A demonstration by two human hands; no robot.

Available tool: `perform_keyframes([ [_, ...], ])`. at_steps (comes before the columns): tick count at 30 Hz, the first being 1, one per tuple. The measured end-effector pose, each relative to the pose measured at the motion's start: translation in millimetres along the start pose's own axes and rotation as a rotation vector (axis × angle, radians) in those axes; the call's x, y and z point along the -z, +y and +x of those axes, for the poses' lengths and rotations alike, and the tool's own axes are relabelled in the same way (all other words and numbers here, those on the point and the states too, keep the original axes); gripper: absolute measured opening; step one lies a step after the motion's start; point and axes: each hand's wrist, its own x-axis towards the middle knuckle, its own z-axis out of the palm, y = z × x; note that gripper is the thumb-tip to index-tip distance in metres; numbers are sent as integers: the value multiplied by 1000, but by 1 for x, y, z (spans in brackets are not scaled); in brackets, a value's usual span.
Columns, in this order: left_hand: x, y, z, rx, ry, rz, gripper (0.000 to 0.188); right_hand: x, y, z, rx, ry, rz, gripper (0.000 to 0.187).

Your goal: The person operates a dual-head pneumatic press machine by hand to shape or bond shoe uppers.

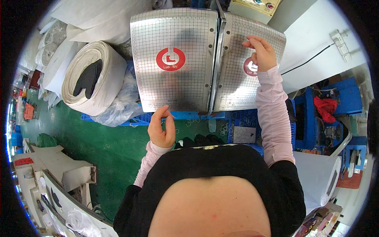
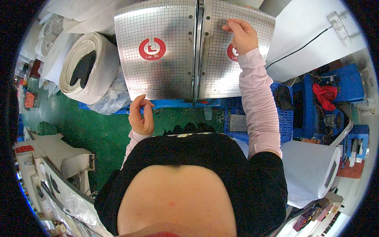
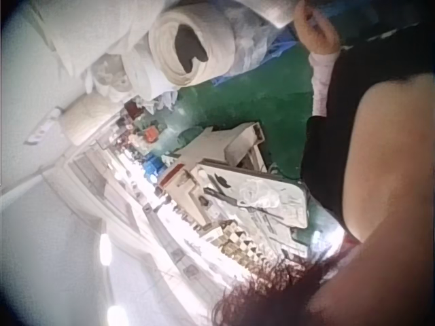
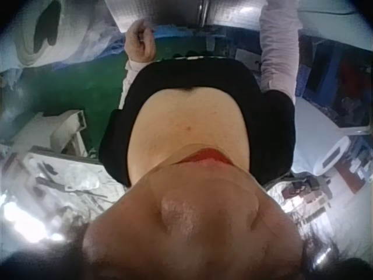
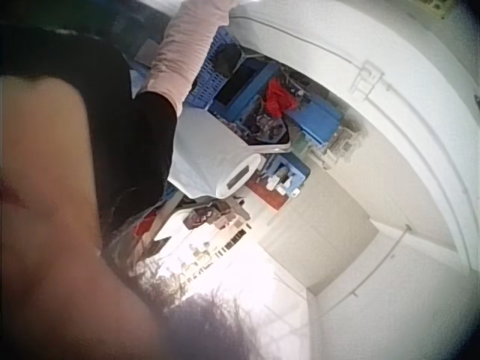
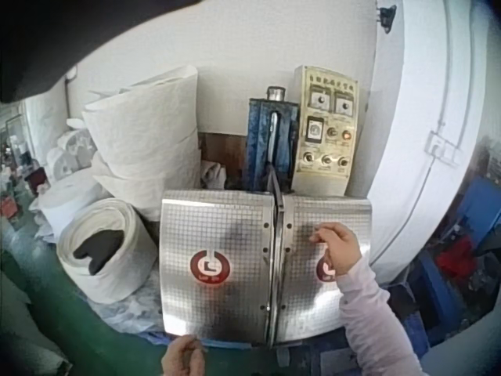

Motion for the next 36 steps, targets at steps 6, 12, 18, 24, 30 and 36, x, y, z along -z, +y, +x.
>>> perform_keyframes([
  [6, 3, 2, 0, 8, 12, -4, 28, -8, -5, -2, -15, 32, 5, 26],
  [12, 4, 4, -1, 31, 33, -30, 25, -3, 0, 2, 0, -3, 6, 27],
  [18, 5, 6, 0, 19, 70, -19, 19, -6, -1, 2, -25, 30, -2, 25],
  [24, 9, 4, -6, 44, 72, -29, 17, -3, 0, 10, -61, 11, -4, 27],
  [30, 15, 2, -8, 52, 59, -52, 17, -6, -2, 11, -74, 28, -32, 28],
  [36, 19, 5, -5, 52, 52, -43, 19, -10, -5, 11, -74, 28, -36, 29],
])
